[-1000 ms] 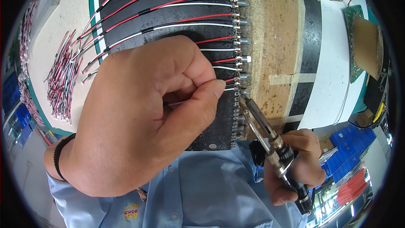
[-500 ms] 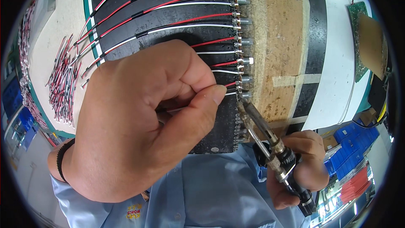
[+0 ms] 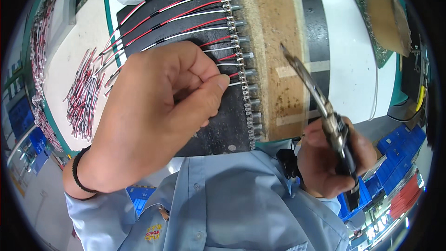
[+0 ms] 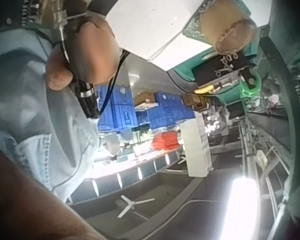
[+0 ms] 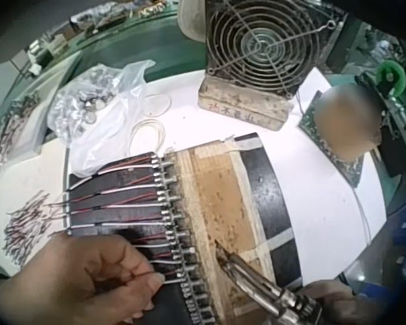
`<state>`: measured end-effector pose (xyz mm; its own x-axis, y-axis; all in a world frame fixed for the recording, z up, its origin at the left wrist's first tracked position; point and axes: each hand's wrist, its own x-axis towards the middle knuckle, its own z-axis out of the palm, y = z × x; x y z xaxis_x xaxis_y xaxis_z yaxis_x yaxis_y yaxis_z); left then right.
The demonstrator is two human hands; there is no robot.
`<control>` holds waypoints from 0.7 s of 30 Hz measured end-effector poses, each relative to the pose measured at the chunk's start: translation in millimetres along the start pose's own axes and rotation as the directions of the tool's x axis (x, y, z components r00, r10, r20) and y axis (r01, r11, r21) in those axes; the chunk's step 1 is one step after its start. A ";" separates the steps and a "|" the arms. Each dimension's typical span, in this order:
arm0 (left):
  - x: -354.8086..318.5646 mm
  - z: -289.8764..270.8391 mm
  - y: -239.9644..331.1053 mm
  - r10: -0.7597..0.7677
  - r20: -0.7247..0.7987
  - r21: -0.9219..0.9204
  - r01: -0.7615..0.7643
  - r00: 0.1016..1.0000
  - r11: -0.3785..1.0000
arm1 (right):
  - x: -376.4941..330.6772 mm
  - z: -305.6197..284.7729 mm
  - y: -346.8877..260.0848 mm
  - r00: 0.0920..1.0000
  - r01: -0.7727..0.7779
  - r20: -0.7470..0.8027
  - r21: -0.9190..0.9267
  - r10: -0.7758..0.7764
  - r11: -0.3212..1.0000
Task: Soldering wires onto a connector board at an electronics workstation.
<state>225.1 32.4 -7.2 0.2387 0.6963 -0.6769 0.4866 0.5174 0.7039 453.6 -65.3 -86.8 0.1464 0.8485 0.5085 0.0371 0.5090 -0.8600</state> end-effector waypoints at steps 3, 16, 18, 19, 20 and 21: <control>-2.5 -0.9 3.6 0.009 0.012 0.074 -0.009 1.000 0.997 | 0.0 7.5 3.6 0.997 0.007 -0.074 -0.001 -0.007 1.000; -56.5 -64.8 -51.5 0.595 -0.343 0.579 -0.335 0.727 0.743 | 4.5 26.3 6.0 0.980 -0.064 -0.198 -0.150 0.033 0.987; -56.5 -113.4 -77.4 0.681 -0.493 0.793 -0.043 0.541 0.608 | 7.7 27.4 7.2 0.985 -0.025 -0.172 -0.187 -0.008 0.982; -52.9 -133.1 -93.1 0.747 -0.377 0.855 -0.106 0.547 0.508 | 7.9 28.4 7.9 0.983 0.015 -0.179 -0.180 -0.048 0.984; -47.4 -144.6 -108.3 0.702 -0.378 0.854 -0.065 0.603 0.516 | 7.9 26.0 8.9 0.975 0.000 -0.217 -0.196 -0.043 0.981; -46.8 -154.3 -123.7 0.688 -0.374 0.791 -0.173 0.622 0.586 | 7.2 25.0 9.2 0.977 0.001 -0.206 -0.229 -0.050 0.973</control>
<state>24.1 12.6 -29.3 0.1694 0.9750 0.1438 0.9089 -0.2110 0.3596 430.2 -50.8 -90.0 0.3447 0.7741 0.5309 0.2626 0.4635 -0.8463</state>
